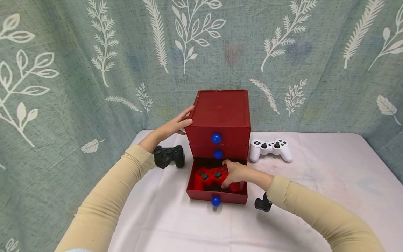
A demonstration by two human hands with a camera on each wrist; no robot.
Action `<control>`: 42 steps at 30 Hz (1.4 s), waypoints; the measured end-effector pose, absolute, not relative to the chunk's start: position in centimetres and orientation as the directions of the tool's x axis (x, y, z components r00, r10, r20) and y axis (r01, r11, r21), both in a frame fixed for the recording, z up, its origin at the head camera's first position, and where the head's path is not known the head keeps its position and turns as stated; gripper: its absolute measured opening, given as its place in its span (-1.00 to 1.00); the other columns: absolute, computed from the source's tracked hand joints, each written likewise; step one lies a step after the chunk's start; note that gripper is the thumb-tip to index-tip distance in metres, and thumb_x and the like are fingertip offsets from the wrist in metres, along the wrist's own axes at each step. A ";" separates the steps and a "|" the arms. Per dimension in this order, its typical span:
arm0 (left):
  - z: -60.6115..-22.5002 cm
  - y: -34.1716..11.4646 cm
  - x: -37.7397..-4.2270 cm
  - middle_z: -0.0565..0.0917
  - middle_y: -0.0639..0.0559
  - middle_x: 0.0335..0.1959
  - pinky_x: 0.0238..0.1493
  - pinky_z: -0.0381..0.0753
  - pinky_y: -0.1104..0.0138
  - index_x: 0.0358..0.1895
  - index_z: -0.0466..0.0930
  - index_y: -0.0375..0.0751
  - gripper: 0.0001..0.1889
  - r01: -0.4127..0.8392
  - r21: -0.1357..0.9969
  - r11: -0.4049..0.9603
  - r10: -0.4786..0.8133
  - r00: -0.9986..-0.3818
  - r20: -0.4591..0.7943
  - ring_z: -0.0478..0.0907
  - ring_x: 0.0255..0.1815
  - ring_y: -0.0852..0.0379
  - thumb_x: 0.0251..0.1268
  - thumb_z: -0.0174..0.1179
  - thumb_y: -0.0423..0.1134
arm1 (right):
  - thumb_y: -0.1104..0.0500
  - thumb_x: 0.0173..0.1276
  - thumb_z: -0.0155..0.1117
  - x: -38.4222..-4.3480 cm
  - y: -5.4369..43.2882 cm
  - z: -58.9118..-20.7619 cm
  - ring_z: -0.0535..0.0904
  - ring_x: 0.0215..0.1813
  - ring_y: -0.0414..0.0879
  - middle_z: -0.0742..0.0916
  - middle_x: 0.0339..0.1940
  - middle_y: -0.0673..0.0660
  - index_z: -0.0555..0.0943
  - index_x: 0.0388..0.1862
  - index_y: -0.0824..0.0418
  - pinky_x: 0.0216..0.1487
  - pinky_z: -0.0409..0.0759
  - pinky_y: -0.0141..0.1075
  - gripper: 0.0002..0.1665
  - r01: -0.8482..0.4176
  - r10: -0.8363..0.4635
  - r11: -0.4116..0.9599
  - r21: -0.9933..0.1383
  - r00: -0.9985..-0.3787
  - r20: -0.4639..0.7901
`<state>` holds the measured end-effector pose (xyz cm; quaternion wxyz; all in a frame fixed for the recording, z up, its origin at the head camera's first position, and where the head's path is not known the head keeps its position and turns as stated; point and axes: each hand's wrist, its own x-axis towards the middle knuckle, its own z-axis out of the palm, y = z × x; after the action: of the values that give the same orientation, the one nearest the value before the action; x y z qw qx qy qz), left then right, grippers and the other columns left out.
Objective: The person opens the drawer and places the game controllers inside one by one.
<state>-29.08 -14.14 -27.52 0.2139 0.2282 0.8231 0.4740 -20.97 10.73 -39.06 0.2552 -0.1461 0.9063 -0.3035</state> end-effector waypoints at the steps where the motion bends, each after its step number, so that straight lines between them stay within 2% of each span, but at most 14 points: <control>1: -27.5 -14.1 -29.1 -0.16 -0.08 0.48 0.11 0.29 -0.11 0.47 -0.30 0.19 -0.31 0.174 0.878 0.446 0.579 -0.804 -0.135 0.14 0.34 -0.23 0.37 -0.16 -0.06 | 0.11 -0.07 0.47 -21.0 10.7 -39.0 0.52 -0.27 -0.01 0.52 -0.12 0.20 0.17 0.31 0.25 -0.43 0.56 -0.26 0.00 -0.099 -0.418 0.773 -0.626 -0.822 -0.387; 5: -27.6 -14.1 -29.2 -0.17 -0.06 0.48 0.13 0.27 -0.13 0.47 -0.31 0.19 -0.31 0.171 0.881 0.440 0.581 -0.803 -0.134 0.13 0.34 -0.23 0.37 -0.16 -0.05 | 0.18 -0.06 0.46 -21.2 10.5 -38.7 0.55 -0.44 -0.01 0.49 -0.11 0.24 0.14 0.33 0.21 -0.56 0.58 -0.21 0.00 -0.043 -0.405 0.779 -0.625 -0.796 -0.450; 11: -27.7 -14.1 -29.3 -0.17 -0.06 0.48 0.12 0.28 -0.13 0.47 -0.31 0.19 -0.31 0.171 0.883 0.437 0.583 -0.801 -0.133 0.14 0.34 -0.23 0.37 -0.17 -0.05 | 0.23 -0.06 0.42 -21.5 10.5 -38.6 0.48 -0.64 -0.09 0.46 -0.01 0.21 0.12 0.38 0.18 -0.56 0.55 -0.26 0.02 -0.022 -0.389 0.805 -0.592 -0.774 -0.500; 16: -27.7 -14.1 -29.2 -0.17 -0.07 0.48 0.13 0.27 -0.14 0.47 -0.31 0.19 -0.31 0.172 0.883 0.436 0.581 -0.803 -0.131 0.13 0.34 -0.25 0.38 -0.18 -0.06 | 0.27 -0.07 0.40 -21.6 10.5 -38.7 0.51 -0.56 -0.09 0.44 0.03 0.23 0.13 0.37 0.21 -0.53 0.57 -0.24 0.00 -0.008 -0.398 0.797 -0.604 -0.760 -0.515; 20: -27.7 -14.1 -29.2 -0.16 -0.07 0.48 0.13 0.26 -0.14 0.47 -0.31 0.19 -0.31 0.172 0.883 0.437 0.581 -0.803 -0.131 0.14 0.33 -0.26 0.37 -0.17 -0.06 | 0.29 -0.05 0.38 -21.6 10.7 -38.6 0.58 -0.47 -0.03 0.43 0.07 0.26 0.22 0.31 0.25 -0.47 0.61 -0.21 -0.10 -0.004 -0.408 0.797 -0.605 -0.741 -0.533; 24: -27.6 -14.1 -29.0 -0.16 -0.07 0.48 0.11 0.29 -0.12 0.47 -0.31 0.18 -0.31 0.177 0.881 0.439 0.582 -0.803 -0.129 0.15 0.33 -0.25 0.36 -0.17 -0.06 | 0.28 -0.03 0.38 -21.6 10.9 -38.3 0.58 -0.37 -0.04 0.45 0.11 0.29 0.33 0.25 0.24 -0.43 0.61 -0.23 -0.21 -0.045 -0.409 0.815 -0.578 -0.751 -0.519; 29: -27.7 -14.1 -29.1 -0.17 -0.08 0.48 0.13 0.26 -0.14 0.47 -0.32 0.16 -0.31 0.175 0.883 0.436 0.586 -0.800 -0.130 0.13 0.34 -0.25 0.38 -0.19 -0.06 | 0.25 0.01 0.37 -21.3 11.2 -37.7 0.59 -0.50 -0.09 0.47 0.10 0.32 0.40 0.21 0.23 -0.49 0.60 -0.26 -0.29 -0.084 -0.397 0.833 -0.546 -0.779 -0.486; 32: -28.5 -14.3 -29.9 -0.17 -0.05 0.48 0.13 0.25 -0.16 0.46 -0.32 0.23 -0.32 0.172 0.885 0.433 0.585 -0.800 -0.131 0.12 0.35 -0.24 0.38 -0.18 -0.04 | 0.25 0.05 0.35 -21.0 11.4 -37.5 0.60 -0.56 -0.09 0.46 0.12 0.35 0.41 0.20 0.25 -0.49 0.60 -0.27 -0.33 -0.076 -0.400 0.823 -0.562 -0.781 -0.480; 37: -29.8 -14.5 -31.1 -0.15 0.03 0.48 0.10 0.28 -0.14 0.43 -0.28 0.39 -0.34 0.185 0.881 0.435 0.577 -0.809 -0.115 0.15 0.34 -0.20 0.36 -0.16 0.03 | 0.25 0.09 0.34 -20.5 11.9 -37.2 0.62 -0.56 -0.09 0.44 0.15 0.36 0.41 0.20 0.26 -0.49 0.61 -0.26 -0.35 -0.083 -0.431 0.791 -0.606 -0.780 -0.454; 39: -29.9 -14.5 -31.2 -0.13 0.04 0.48 0.10 0.30 -0.12 0.42 -0.27 0.42 -0.33 0.193 0.878 0.437 0.573 -0.812 -0.107 0.17 0.33 -0.18 0.34 -0.15 0.06 | 0.23 0.10 0.34 -20.3 12.1 -37.2 0.63 -0.56 -0.09 0.50 0.07 0.33 0.42 0.20 0.26 -0.49 0.61 -0.26 -0.36 -0.087 -0.446 0.774 -0.628 -0.779 -0.441; 42: -30.0 -14.5 -31.2 -0.12 0.04 0.47 0.09 0.31 -0.11 0.42 -0.26 0.43 -0.33 0.199 0.878 0.436 0.571 -0.815 -0.099 0.19 0.32 -0.18 0.32 -0.13 0.09 | 0.21 0.11 0.35 -19.9 12.3 -37.2 0.61 -0.58 -0.09 0.62 -0.22 0.24 0.44 0.19 0.24 -0.50 0.60 -0.26 -0.37 -0.090 -0.461 0.750 -0.656 -0.782 -0.420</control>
<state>-31.19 -14.50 -30.05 0.1952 0.2334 0.8247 0.4768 -19.93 12.33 -37.22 0.2914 -0.1548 0.8888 -0.3181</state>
